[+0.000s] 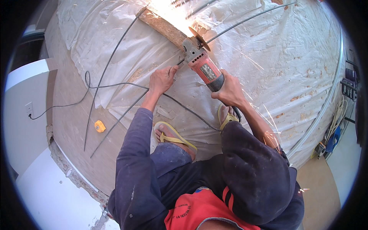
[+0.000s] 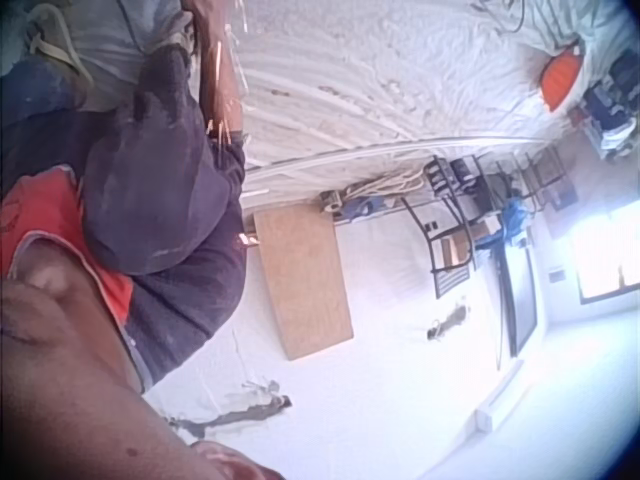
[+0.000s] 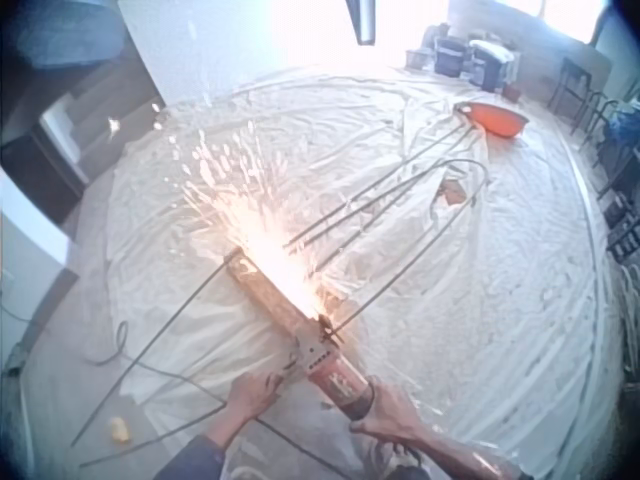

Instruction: The person sits on the floor and uses an angle grinder to cut several metal rods placed on a protective sheet. After cutting, the person stands up, unplugs the tool, and gathers the cut metal pieces.

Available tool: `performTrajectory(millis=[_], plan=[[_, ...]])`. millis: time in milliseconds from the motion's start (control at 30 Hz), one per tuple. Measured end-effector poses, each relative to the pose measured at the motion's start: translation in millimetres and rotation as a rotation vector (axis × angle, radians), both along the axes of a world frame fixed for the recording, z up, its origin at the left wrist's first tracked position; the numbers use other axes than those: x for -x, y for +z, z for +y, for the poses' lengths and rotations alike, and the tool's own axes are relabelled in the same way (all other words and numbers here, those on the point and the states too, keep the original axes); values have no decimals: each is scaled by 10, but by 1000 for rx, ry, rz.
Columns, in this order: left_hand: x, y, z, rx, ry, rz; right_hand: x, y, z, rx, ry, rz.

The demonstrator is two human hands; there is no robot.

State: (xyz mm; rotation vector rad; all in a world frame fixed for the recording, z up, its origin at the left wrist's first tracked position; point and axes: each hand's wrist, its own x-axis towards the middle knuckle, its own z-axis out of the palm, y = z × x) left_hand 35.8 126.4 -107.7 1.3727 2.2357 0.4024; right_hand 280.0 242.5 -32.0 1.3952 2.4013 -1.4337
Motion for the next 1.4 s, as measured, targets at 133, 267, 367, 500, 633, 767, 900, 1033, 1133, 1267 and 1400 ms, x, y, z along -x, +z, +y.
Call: performTrajectory(millis=[133,267,367,500,633,767,900,1033,1133,1267,1400], plan=[[7,2,-24,2,10,-2,4,-32,-4,15,15,19],[2,16,-16,11,8,6,25,73,7,74,0,-23],[0,24,-12,13,2,-1,13,28,-3,28,1,2],[-1,35,-21,6,9,-4,22,-5,-2,24,9,1],[-1,25,-12,13,2,-4,21,-7,3,46,-11,-8],[-5,37,-13,25,5,-2,20,-1,3,44,-5,-7],[-4,22,-10,25,-5,-1,5,-22,1,32,-8,11],[9,7,-24,36,0,3,24,-16,-5,42,-11,-24],[3,8,-14,27,-5,-1,18,-20,0,38,-12,-3],[-3,21,-19,21,-1,-2,13,-41,3,24,-5,21],[-14,41,-11,15,7,-14,15,-55,-3,11,-15,33]])
